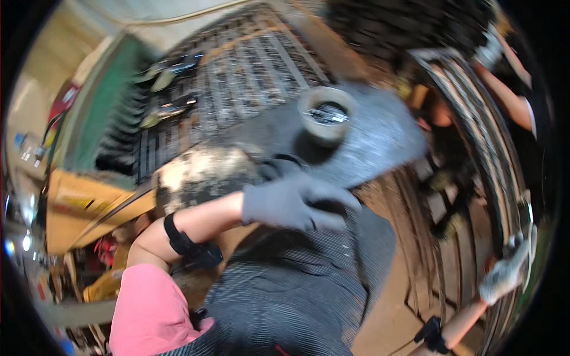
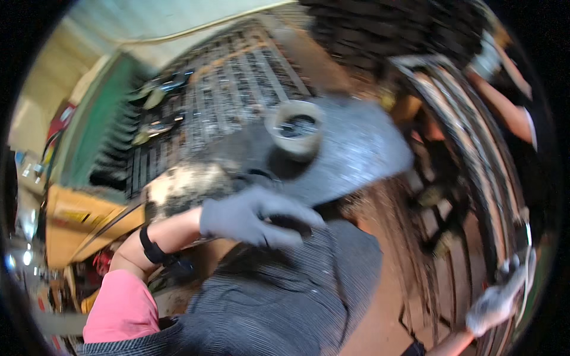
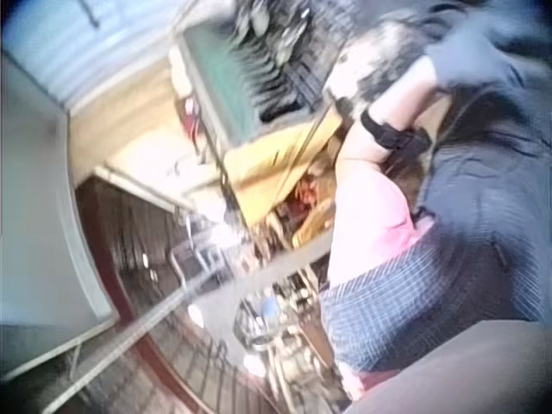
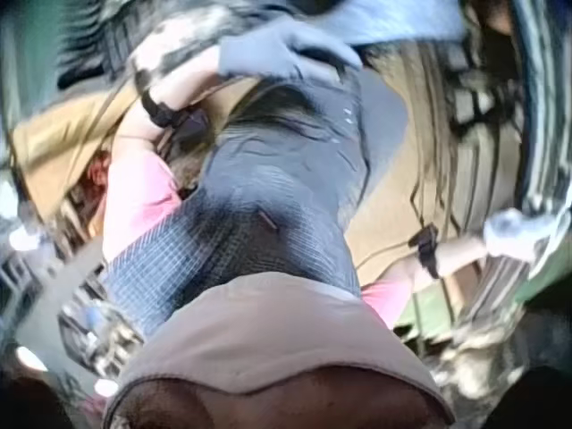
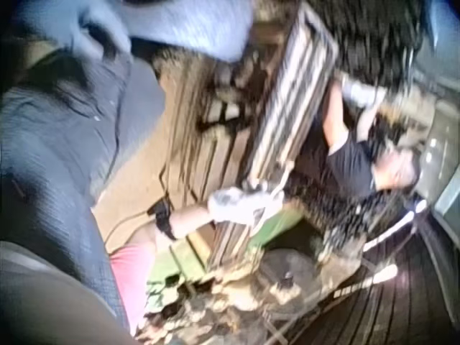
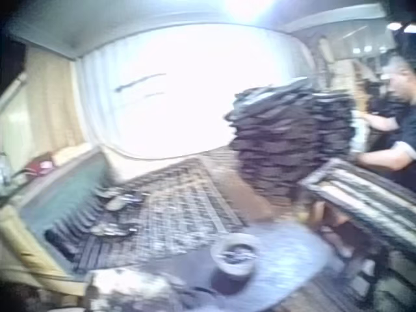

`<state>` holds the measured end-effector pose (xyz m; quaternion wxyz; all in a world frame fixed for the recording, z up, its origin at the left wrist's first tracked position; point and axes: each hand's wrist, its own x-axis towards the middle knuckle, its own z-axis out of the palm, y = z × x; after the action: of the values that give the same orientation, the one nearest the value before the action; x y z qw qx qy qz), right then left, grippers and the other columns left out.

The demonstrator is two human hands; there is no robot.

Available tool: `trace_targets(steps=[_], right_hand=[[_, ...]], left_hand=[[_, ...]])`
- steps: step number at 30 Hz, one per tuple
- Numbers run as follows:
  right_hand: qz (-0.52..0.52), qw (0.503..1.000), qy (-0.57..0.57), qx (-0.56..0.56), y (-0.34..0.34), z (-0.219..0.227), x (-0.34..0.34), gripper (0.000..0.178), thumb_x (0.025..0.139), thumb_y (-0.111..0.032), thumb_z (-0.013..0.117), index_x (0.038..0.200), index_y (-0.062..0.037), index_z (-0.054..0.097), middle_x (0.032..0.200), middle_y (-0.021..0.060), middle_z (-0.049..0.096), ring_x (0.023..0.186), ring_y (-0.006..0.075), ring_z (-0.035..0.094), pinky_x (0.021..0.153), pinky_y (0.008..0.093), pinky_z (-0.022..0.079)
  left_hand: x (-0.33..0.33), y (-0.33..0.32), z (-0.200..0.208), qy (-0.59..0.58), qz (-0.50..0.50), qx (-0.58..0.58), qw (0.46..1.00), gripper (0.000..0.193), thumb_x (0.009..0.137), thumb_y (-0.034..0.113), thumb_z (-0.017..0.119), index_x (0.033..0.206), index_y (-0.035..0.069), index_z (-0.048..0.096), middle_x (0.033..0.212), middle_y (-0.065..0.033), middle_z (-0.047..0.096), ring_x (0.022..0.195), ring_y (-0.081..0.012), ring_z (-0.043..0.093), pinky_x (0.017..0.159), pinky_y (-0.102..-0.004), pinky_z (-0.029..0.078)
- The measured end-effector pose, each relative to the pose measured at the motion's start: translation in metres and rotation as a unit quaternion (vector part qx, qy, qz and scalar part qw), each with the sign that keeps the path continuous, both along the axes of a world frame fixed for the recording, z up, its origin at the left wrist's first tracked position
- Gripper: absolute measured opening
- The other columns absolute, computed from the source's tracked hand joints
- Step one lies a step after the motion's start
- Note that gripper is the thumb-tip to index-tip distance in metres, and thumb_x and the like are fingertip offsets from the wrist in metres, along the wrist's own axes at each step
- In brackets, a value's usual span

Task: Applying adhesive and finishing to shoe soles and edges using a brush.

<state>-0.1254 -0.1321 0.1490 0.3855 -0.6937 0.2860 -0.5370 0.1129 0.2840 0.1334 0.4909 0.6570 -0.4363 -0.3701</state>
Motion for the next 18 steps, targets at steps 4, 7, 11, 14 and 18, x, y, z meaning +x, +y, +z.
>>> trace_targets(steps=[4,7,11,14,18], right_hand=[[0.191,0.954,0.153,-0.175,0.092,0.000,0.078,0.039,0.110,-0.015,0.045,0.142,0.0033,0.057,0.141,0.0188,0.061,0.133,0.0287,0.056,0.114,0.0412,0.042],[0.336,0.856,0.171,-0.353,0.162,0.010,0.168,0.032,0.097,-0.002,0.060,0.128,0.0001,0.067,0.131,0.0159,0.067,0.120,0.0302,0.064,0.107,0.0408,0.047],[0.364,0.833,0.162,-0.385,0.223,-0.003,0.246,0.038,0.086,0.004,0.067,0.123,-0.0014,0.070,0.109,0.0117,0.067,0.100,0.0258,0.066,0.092,0.0327,0.051],[0.396,0.797,0.223,-0.398,0.235,0.006,0.266,0.044,0.074,0.003,0.068,0.115,-0.0111,0.074,0.096,0.0069,0.068,0.091,0.0277,0.064,0.085,0.0377,0.051],[0.302,0.758,0.203,-0.542,0.262,0.035,0.254,0.038,0.071,-0.001,0.065,0.108,-0.0064,0.073,0.099,0.0101,0.069,0.096,0.0322,0.064,0.091,0.0407,0.051]], left_hand=[[0.087,0.131,0.020,-0.208,0.269,0.223,0.914,0.054,0.090,0.032,0.076,0.136,0.006,0.064,0.132,-0.0150,0.068,0.121,-0.0253,0.065,0.107,-0.0359,0.048],[0.164,0.216,0.012,-0.401,0.309,0.475,0.720,0.086,0.084,0.043,0.080,0.154,0.010,0.044,0.148,-0.0150,0.054,0.137,-0.0330,0.052,0.116,-0.0439,0.040],[0.227,0.298,-0.013,-0.468,0.236,0.645,0.557,0.112,0.072,0.046,0.086,0.160,0.010,0.028,0.149,-0.0167,0.051,0.136,-0.0347,0.050,0.111,-0.0483,0.039],[0.258,0.310,-0.037,-0.445,0.230,0.670,0.548,0.113,0.072,0.044,0.086,0.161,0.010,0.026,0.144,-0.0162,0.054,0.132,-0.0367,0.053,0.110,-0.0501,0.040],[0.279,0.332,-0.075,-0.511,0.293,0.642,0.491,0.098,0.069,0.037,0.086,0.153,0.012,0.041,0.134,-0.0128,0.061,0.118,-0.0325,0.061,0.103,-0.0475,0.043]])
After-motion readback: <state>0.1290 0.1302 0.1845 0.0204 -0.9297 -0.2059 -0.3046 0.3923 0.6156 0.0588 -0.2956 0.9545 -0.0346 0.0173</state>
